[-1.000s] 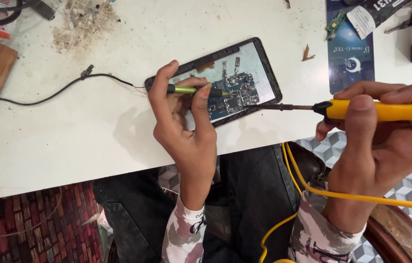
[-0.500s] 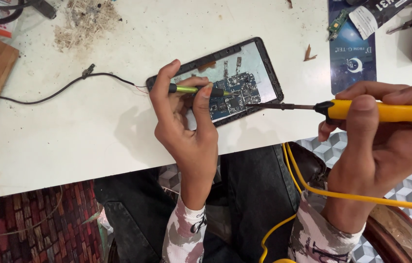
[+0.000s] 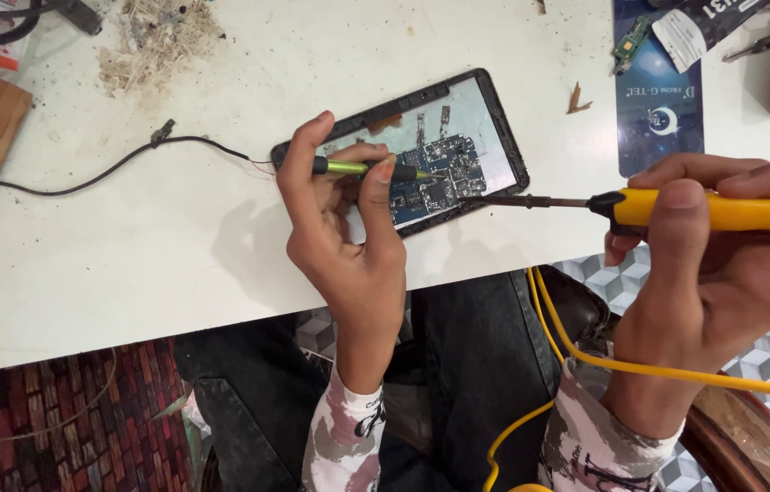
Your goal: The person uses a soldering iron and a green-handled tool to apply solder to multiple points on a smartphone motherboard. The person repeatedly heats and wicks solder across the board surface, working on several small components throughout the clip.
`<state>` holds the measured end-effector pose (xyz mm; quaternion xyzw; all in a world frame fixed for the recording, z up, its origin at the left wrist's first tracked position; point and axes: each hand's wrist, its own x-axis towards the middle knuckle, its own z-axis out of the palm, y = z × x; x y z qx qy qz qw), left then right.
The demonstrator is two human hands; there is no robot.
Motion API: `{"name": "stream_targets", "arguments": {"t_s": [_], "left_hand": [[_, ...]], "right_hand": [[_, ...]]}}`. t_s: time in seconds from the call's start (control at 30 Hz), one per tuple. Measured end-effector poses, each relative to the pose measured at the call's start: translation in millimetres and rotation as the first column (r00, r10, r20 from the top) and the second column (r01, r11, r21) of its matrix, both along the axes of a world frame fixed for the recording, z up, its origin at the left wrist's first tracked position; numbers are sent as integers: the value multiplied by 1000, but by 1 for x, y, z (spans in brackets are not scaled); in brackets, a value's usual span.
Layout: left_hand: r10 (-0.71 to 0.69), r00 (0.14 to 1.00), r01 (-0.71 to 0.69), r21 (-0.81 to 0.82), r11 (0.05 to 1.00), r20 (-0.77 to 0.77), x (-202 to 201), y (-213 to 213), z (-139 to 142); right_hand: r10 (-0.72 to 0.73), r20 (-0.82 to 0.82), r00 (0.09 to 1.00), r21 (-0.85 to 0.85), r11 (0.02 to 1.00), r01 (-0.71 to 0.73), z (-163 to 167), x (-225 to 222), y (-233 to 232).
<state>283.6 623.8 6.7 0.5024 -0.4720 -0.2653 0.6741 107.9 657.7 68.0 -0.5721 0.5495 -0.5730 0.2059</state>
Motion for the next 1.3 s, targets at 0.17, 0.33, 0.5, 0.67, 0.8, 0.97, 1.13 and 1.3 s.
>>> {"name": "stream_targets", "arguments": {"t_s": [0.17,0.33,0.5,0.67,0.8,0.97,1.13,1.3], "left_hand": [[1,1000,-1,-4,1000,-8,0,2,-1],[-1,1000,1,-5,1000,-5,0,2,-1],[-4,1000,4,4,1000,-19,0,5,1],[2,1000,-2,7,1000,-17,2,7,1],[0,1000,0,5,1000,-23,4,9,1],[0,1000,0,3,1000,-29,5,11,0],[7,1000,-7,-3,1000,-13,8,11,-1],[7,1000,-7,0,1000,-24,9,11,-1]], "right_hand": [[4,20,1000,1,1000,-4,-1,0,3],[10,14,1000,1,1000,-10,-3,-2,4],[5,59,998,8,1000,-6,0,2,6],[-3,62,998,13,1000,3,4,8,7],[-3,87,996,21,1000,1,5,12,8],[-1,72,997,29,1000,-1,4,13,7],[-45,-5,999,44,998,45,8,16,7],[-41,-37,998,56,998,43,7,16,7]]}}
